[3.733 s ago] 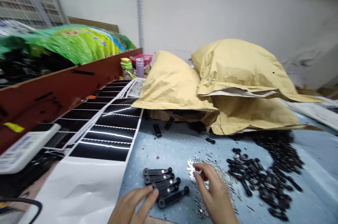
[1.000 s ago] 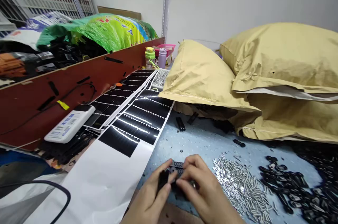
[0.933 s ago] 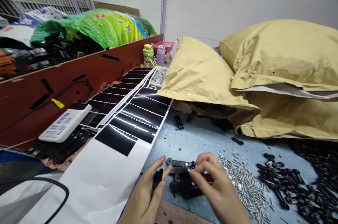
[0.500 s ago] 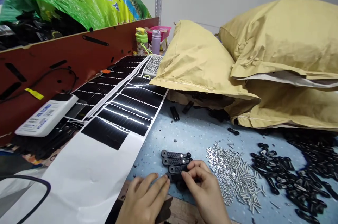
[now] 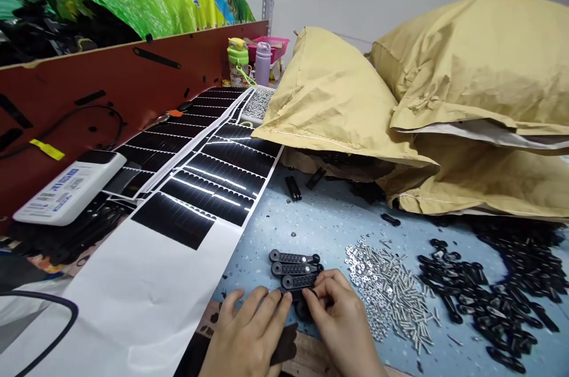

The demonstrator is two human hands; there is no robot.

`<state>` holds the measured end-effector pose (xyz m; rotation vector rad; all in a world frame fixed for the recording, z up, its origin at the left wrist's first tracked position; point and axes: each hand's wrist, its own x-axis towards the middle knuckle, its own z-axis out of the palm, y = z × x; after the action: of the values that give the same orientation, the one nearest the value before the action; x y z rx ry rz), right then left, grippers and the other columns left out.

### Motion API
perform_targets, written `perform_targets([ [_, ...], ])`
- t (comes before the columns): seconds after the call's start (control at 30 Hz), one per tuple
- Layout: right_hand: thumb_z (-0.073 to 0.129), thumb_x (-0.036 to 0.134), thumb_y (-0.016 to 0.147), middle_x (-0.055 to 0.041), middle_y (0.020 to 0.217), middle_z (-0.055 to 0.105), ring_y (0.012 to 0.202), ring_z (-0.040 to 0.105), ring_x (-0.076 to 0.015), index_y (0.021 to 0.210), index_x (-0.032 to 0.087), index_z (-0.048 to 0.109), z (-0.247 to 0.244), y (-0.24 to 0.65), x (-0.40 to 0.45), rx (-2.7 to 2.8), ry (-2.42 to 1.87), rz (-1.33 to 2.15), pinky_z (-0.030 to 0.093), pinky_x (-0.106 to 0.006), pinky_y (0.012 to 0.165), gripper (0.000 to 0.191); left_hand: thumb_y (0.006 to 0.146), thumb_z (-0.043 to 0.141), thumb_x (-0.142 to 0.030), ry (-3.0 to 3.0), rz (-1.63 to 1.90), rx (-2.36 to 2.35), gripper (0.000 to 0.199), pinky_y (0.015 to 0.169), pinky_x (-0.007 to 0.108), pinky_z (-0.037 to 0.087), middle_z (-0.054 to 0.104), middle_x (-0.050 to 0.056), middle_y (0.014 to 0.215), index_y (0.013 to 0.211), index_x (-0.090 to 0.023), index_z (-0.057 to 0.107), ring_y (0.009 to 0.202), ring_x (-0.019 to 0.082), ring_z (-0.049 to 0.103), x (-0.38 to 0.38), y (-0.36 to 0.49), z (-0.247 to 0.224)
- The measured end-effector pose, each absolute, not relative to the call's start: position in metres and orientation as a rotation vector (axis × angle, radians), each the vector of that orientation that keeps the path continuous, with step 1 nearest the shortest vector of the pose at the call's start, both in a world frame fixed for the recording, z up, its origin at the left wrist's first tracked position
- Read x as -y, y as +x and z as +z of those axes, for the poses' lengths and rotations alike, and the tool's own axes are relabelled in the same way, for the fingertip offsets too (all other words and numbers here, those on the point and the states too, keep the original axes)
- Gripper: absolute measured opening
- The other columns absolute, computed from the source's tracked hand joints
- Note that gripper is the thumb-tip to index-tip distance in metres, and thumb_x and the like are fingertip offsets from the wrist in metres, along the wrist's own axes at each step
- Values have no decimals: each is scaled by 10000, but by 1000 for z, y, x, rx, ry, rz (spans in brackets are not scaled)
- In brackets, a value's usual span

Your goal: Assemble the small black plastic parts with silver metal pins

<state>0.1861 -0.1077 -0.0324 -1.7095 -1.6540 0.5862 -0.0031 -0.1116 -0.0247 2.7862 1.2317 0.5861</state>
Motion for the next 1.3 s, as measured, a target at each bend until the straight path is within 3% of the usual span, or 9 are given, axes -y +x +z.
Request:
perform_targets([
  [0.13, 448, 443, 938, -11, 681, 482, 514, 495, -141, 620, 207, 433, -26, 192, 107, 1880, -1778, 305, 392, -244, 471, 396, 732, 534, -164, 2770, 628, -1180, 517, 872, 380, 282, 657, 7, 1115, 1245, -220, 550, 1003, 217, 534, 106, -5, -21],
  [0.2, 510, 415, 911, -31, 780, 517, 561, 513, -153, 724, 203, 487, -17, 194, 107, 1893, -1791, 273, 394, -247, 470, 284, 743, 513, -138, 2673, 639, -1178, 541, 868, 376, 328, 626, 24, 1150, 1276, -228, 523, 1020, 230, 525, 103, -6, -16],
  [0.27, 540, 317, 891, -64, 960, 543, 671, 554, -161, 950, 199, 521, -5, 192, 106, 1895, -1652, 443, 447, -246, 533, 134, 770, 483, -130, 2552, 654, -1170, 545, 876, 388, 378, 591, 43, 1198, 1305, -232, 496, 1045, 247, 513, 100, -6, -11],
  [0.37, 504, 152, 870, -40, 1019, 570, 782, 569, -143, 1124, 233, 492, 11, 183, 106, 1948, -1300, 841, 482, -242, 685, 267, 831, 426, -144, 2393, 657, -1143, 518, 918, 410, 422, 555, 59, 1249, 1340, -238, 461, 1096, 256, 501, 100, -1, -5],
  [0.57, 530, 227, 882, -10, 821, 574, 710, 564, -137, 928, 224, 610, 13, 194, 105, 1576, -1333, 1173, 468, -227, 618, 92, 943, 220, -214, 2110, 815, -1409, 490, 944, 400, 427, 452, 69, 1377, 1397, -238, 403, 1215, 254, 443, 106, 7, -17],
  [0.77, 607, 392, 821, -24, 752, 535, 597, 544, -137, 829, 184, 675, -14, 212, 96, 1215, -1570, 1306, 451, -215, 481, 219, 811, 497, -191, 2732, 779, -1243, 441, 902, 354, 317, 602, -6, 1248, 1243, -232, 574, 1099, 225, 504, 100, 0, -26],
  [0.97, 593, 365, 808, -23, 694, 554, 541, 518, -130, 805, 170, 687, -22, 205, 90, 1276, -1616, 1218, 401, -204, 436, 217, 770, 511, -185, 2962, 679, -1141, 425, 878, 348, 282, 649, 1, 1183, 1181, -187, 618, 1034, 211, 517, 93, 0, -20],
  [1.2, 526, 258, 832, -31, 725, 624, 656, 588, -166, 776, 189, 672, -20, 200, 89, 1509, -1673, 1008, 434, -245, 580, 171, 768, 505, -186, 2961, 644, -1143, 448, 884, 372, 280, 640, -2, 1207, 1204, -183, 605, 1036, 217, 515, 93, 2, -24],
  [1.3, 509, 203, 826, -2, 672, 589, 585, 556, -149, 812, 194, 598, -25, 200, 90, 1639, -1758, 848, 417, -244, 563, 91, 772, 511, -201, 2930, 650, -1136, 452, 886, 380, 281, 644, -3, 1194, 1215, -179, 592, 1031, 217, 516, 93, 3, -22],
])
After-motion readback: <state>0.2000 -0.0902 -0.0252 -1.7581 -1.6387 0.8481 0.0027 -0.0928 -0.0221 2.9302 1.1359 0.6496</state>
